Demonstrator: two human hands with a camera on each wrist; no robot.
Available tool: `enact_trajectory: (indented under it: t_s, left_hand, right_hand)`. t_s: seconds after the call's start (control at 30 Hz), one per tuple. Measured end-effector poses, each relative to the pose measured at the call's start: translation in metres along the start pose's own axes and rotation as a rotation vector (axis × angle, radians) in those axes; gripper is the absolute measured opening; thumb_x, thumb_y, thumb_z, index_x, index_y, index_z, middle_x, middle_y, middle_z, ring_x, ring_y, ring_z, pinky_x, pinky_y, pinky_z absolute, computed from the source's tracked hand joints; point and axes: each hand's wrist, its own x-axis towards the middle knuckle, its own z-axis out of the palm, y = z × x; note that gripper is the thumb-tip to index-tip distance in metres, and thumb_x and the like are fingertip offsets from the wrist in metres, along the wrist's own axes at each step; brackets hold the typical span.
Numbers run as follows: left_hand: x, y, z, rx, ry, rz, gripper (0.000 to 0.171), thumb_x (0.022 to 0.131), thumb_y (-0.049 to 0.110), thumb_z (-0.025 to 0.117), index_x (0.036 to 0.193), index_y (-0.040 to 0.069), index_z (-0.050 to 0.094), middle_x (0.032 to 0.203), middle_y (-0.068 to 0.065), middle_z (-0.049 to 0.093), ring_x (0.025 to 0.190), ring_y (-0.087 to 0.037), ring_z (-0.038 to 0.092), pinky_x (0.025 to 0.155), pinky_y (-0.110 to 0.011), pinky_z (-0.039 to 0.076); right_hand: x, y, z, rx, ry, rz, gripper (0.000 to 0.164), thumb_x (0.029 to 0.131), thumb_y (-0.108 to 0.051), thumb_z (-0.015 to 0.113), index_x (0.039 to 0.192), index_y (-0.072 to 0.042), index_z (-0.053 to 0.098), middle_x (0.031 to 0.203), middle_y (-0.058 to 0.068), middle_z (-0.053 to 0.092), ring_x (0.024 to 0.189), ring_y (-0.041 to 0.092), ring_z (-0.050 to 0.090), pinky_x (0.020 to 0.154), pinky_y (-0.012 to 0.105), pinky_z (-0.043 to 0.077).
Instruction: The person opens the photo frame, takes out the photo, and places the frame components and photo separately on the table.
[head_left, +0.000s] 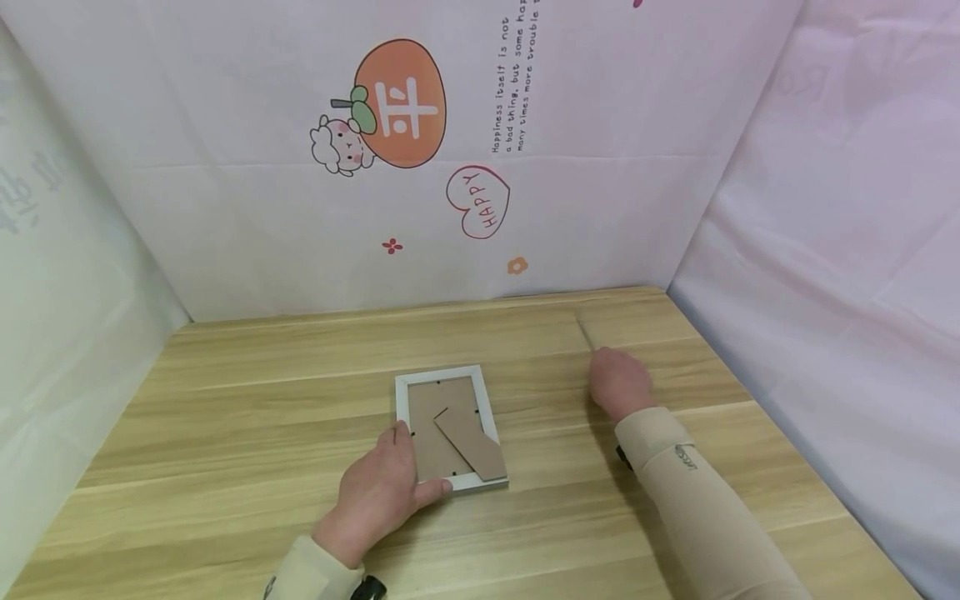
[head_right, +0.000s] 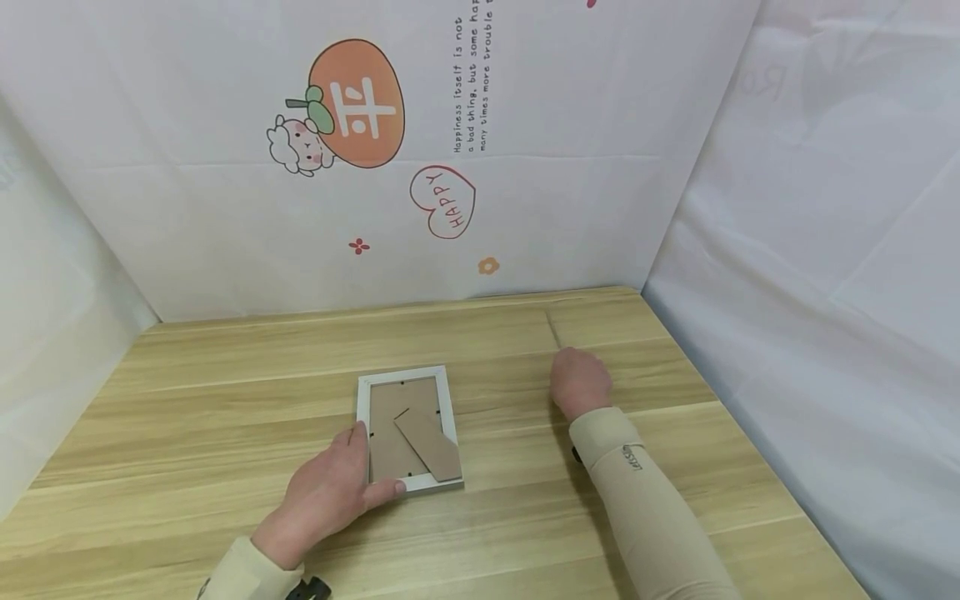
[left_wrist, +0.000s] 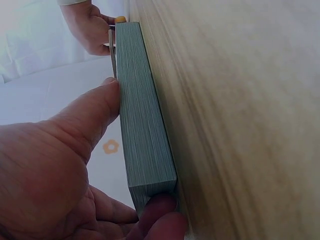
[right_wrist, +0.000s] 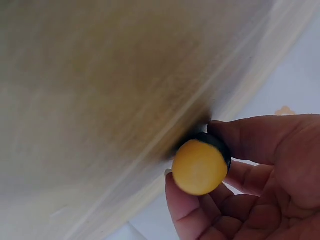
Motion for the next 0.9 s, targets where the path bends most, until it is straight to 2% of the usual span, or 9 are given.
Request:
enact_trajectory:
  t_s: [0.3, 0.5, 0.6, 0.73, 0.9]
  left_hand:
    - [0.0, 0.0, 0.001, 0.01, -0.003, 0.003, 0.114, 0.074, 0.067, 0.07, 0.142, -0.016, 0.032, 0.141, -0.033, 0.045, 0.106, -0.037, 0.061, 0.066, -0.044, 0.054]
    - [0.0, 0.0, 0.0, 0.007, -0.001, 0.003, 0.113, 0.074, 0.066, 0.07, 0.142, -0.016, 0.033, 0.14, -0.034, 0.045, 0.111, -0.039, 0.059, 0.07, -0.046, 0.055]
    - [0.0, -0.001, 0.0, -0.001, 0.001, 0.002, 0.112, 0.074, 0.066, 0.07, 0.142, -0.016, 0.033, 0.14, -0.034, 0.046, 0.113, -0.039, 0.058, 0.072, -0.046, 0.055]
    - [0.001, -0.002, 0.0, -0.011, -0.003, -0.009, 0.112, 0.074, 0.066, 0.07, 0.142, -0.015, 0.034, 0.141, -0.033, 0.046, 0.115, -0.039, 0.057, 0.075, -0.047, 0.055]
    - [0.002, -0.002, -0.001, -0.016, -0.001, -0.011, 0.112, 0.074, 0.066, 0.07, 0.143, -0.014, 0.034, 0.142, -0.033, 0.044, 0.115, -0.041, 0.056, 0.078, -0.049, 0.054]
  right_hand:
    - [-0.003, -0.001, 0.002, -0.01, -0.025, 0.007, 0.018, 0.09, -0.006, 0.044, 0.097, 0.004, 0.056, 0.088, 0.024, 0.06, 0.077, 0.036, 0.059, 0.059, 0.049, 0.053]
    - [-0.009, -0.011, -0.004, 0.105, -0.019, 0.011, 0.02, 0.096, -0.01, 0.032, 0.098, 0.001, 0.048, 0.082, 0.021, 0.054, 0.068, 0.032, 0.054, 0.052, 0.043, 0.048]
    - [-0.012, -0.017, -0.008, 0.187, -0.018, 0.003, 0.031, 0.098, -0.017, 0.024, 0.11, 0.002, 0.046, 0.091, 0.026, 0.054, 0.072, 0.033, 0.052, 0.057, 0.044, 0.046]
    - [-0.016, -0.025, -0.012, 0.243, 0.0, -0.054, 0.042, 0.096, -0.02, 0.026, 0.126, 0.003, 0.043, 0.104, 0.029, 0.055, 0.076, 0.033, 0.052, 0.065, 0.045, 0.046]
    - [-0.022, -0.037, -0.014, 0.255, 0.018, -0.134, 0.048, 0.1, -0.03, 0.031, 0.134, 0.001, 0.046, 0.104, 0.02, 0.061, 0.074, 0.027, 0.053, 0.067, 0.04, 0.047]
